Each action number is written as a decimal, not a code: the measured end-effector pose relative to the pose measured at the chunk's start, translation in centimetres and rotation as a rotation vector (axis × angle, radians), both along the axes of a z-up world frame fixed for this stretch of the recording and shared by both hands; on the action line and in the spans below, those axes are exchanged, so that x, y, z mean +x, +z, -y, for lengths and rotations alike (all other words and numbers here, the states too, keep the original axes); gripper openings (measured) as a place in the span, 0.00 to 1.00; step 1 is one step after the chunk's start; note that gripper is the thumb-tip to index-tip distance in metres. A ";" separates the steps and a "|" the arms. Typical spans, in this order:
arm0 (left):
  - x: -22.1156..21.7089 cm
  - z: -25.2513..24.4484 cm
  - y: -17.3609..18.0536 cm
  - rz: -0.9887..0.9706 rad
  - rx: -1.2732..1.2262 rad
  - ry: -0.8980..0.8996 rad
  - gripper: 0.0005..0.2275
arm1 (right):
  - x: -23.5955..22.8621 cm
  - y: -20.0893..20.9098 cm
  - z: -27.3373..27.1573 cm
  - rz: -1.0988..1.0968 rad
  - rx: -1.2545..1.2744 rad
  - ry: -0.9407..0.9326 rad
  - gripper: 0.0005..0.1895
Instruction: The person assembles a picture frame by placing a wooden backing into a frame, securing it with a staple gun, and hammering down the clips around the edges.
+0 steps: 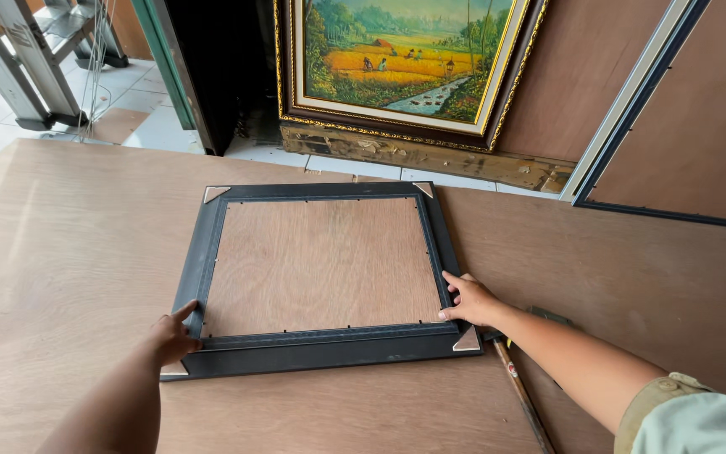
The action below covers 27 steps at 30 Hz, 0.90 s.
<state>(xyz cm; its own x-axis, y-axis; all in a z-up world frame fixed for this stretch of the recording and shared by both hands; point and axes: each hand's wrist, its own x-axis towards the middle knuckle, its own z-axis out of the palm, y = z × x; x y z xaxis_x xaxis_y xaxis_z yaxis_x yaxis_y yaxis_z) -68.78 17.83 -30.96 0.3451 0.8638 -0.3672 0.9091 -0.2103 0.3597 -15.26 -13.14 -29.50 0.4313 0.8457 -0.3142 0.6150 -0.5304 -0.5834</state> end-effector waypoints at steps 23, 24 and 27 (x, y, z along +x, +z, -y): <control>-1.2 5.1 4.3 -0.254 0.231 -0.394 0.28 | -1.0 1.2 -0.2 -0.071 -0.101 -0.111 0.59; -2.0 5.3 4.2 -0.312 0.333 -0.523 0.32 | -1.1 1.1 -0.3 -0.016 -0.168 -0.123 0.60; -2.0 5.5 5.4 -0.574 0.063 -0.450 0.39 | -1.6 1.8 -1.3 -0.059 -0.143 -0.186 0.63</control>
